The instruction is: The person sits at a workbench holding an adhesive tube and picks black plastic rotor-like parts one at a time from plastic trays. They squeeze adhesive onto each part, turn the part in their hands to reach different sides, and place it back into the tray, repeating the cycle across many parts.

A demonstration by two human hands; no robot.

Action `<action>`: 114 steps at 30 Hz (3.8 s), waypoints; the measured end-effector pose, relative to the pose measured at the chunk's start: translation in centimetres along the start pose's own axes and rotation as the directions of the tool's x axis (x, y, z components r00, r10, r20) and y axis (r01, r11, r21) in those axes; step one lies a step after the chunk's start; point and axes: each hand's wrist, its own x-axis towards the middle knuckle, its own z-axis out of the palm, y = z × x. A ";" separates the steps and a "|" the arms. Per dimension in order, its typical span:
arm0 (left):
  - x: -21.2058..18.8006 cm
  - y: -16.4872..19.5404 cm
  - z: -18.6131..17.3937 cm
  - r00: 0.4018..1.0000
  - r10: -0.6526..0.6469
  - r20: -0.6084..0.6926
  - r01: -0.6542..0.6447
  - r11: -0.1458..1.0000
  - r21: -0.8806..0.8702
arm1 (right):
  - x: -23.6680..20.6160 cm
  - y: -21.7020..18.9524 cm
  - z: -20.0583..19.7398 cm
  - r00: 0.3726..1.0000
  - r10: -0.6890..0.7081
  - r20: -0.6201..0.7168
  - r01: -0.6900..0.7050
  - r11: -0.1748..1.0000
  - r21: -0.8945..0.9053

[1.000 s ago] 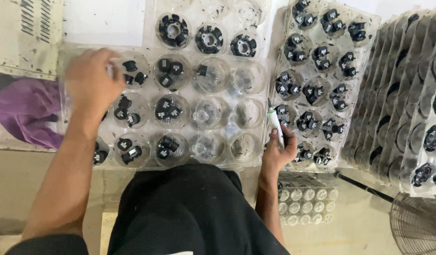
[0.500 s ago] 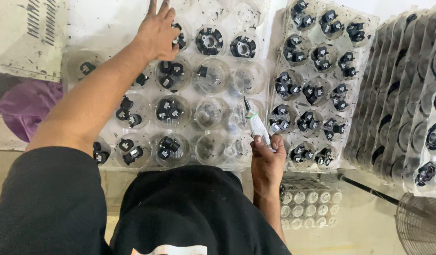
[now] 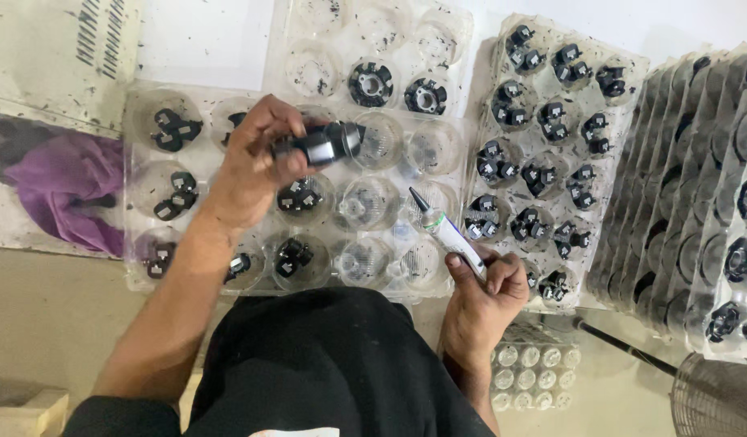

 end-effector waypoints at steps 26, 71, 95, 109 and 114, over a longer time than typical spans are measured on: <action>-4.3 6.1 10.1 0.892 0.453 0.014 -0.448 0.886 -0.121 | -6.0 -6.6 6.1 0.653 -0.622 0.432 0.685 0.242 -0.687; -5.2 2.8 12.6 0.975 -0.142 -0.171 -0.098 0.416 -0.904 | -5.3 -5.5 5.6 0.561 -0.684 0.466 0.755 0.192 -0.628; -1.3 -0.9 10.0 0.927 -0.293 -0.236 -0.074 0.473 -0.878 | -3.4 -5.0 3.9 0.792 -0.523 0.316 0.585 0.500 -0.638; 18.8 -16.2 -11.3 0.933 0.219 -0.284 0.154 0.471 0.869 | -2.6 -5.2 0.0 0.858 -0.462 0.225 0.467 0.519 -0.716; 19.4 -16.1 -6.8 0.999 0.039 0.004 -0.001 -0.077 0.997 | -1.6 -4.8 -0.8 0.863 -0.474 0.173 0.436 0.526 -0.730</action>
